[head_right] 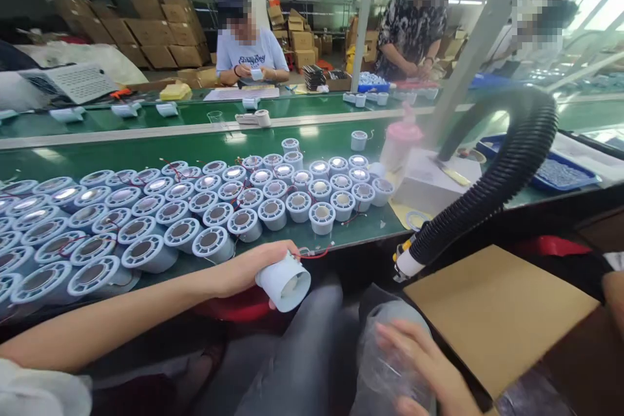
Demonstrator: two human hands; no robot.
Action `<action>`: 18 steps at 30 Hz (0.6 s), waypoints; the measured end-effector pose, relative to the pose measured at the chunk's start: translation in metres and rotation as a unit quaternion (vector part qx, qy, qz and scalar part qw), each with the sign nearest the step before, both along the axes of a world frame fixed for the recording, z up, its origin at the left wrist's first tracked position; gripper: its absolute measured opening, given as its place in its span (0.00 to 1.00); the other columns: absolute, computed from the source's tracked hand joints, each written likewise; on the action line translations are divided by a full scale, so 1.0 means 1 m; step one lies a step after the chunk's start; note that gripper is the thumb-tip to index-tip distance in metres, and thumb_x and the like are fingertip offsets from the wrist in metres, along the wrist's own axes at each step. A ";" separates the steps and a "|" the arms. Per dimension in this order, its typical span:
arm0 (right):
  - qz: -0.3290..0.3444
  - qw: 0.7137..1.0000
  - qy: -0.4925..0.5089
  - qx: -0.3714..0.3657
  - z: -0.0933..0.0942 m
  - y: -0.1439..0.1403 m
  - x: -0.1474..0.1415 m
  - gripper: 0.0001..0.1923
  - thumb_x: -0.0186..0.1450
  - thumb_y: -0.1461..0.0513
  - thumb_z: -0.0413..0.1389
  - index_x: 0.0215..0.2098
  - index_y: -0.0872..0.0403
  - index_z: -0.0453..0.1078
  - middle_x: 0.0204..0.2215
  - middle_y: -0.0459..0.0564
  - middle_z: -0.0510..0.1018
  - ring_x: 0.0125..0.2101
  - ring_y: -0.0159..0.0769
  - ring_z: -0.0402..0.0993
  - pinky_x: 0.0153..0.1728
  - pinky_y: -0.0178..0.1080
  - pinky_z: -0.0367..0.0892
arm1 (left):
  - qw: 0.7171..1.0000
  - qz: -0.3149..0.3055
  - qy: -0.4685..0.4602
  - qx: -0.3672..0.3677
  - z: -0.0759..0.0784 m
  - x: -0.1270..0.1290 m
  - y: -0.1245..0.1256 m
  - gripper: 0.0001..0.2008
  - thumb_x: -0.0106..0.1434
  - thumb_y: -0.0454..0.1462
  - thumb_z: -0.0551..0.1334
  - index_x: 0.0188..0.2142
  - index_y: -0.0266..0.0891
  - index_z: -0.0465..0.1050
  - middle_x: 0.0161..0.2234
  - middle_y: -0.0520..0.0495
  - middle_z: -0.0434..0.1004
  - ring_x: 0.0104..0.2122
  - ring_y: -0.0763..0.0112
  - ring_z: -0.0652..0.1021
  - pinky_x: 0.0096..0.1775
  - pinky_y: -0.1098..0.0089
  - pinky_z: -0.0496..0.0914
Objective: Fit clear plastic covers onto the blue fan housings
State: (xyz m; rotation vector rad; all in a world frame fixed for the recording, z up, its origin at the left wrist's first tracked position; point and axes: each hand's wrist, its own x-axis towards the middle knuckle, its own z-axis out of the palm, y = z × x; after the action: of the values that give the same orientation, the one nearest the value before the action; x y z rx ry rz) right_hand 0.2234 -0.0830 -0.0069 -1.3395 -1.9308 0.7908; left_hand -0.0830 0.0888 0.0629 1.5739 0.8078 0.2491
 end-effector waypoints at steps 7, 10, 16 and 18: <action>-0.099 0.951 -0.240 0.168 0.018 0.036 -0.076 0.23 0.66 0.62 0.54 0.59 0.48 0.65 0.54 0.62 0.66 0.47 0.55 0.70 0.40 0.54 0.74 | 0.992 -0.085 0.017 -0.097 -0.035 0.042 -0.025 0.15 0.64 0.44 0.55 0.42 0.37 0.73 0.32 0.48 0.72 0.24 0.76 0.69 0.20 0.78 0.63; -0.090 0.956 -0.259 0.108 0.021 0.041 -0.074 0.17 0.63 0.64 0.56 0.50 0.50 0.72 0.55 0.60 0.67 0.46 0.54 0.70 0.38 0.52 0.75 | 0.986 -0.120 0.029 0.108 -0.032 0.043 -0.025 0.12 0.64 0.41 0.58 0.41 0.38 0.76 0.39 0.46 0.74 0.37 0.69 0.73 0.40 0.70 0.70; -0.101 0.961 -0.250 0.069 0.023 0.049 -0.068 0.19 0.61 0.66 0.60 0.50 0.49 0.73 0.58 0.60 0.64 0.46 0.52 0.70 0.38 0.51 0.76 | 0.963 -0.128 0.068 0.228 -0.033 0.042 -0.034 0.13 0.66 0.41 0.57 0.45 0.41 0.76 0.42 0.45 0.71 0.41 0.65 0.73 0.44 0.67 0.68; -0.107 0.939 -0.314 0.096 0.022 0.052 -0.071 0.25 0.60 0.69 0.60 0.55 0.48 0.70 0.60 0.63 0.61 0.45 0.55 0.70 0.35 0.53 0.75 | 0.963 -0.129 0.070 0.225 -0.035 0.043 -0.034 0.13 0.66 0.41 0.56 0.46 0.41 0.76 0.41 0.45 0.71 0.41 0.65 0.73 0.44 0.68 0.67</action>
State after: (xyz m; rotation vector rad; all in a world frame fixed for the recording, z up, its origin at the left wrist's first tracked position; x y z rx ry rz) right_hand 0.1529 -0.0310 0.0149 -1.7818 -2.1981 0.0502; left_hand -0.0405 0.0551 0.0276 2.1250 0.6716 0.1371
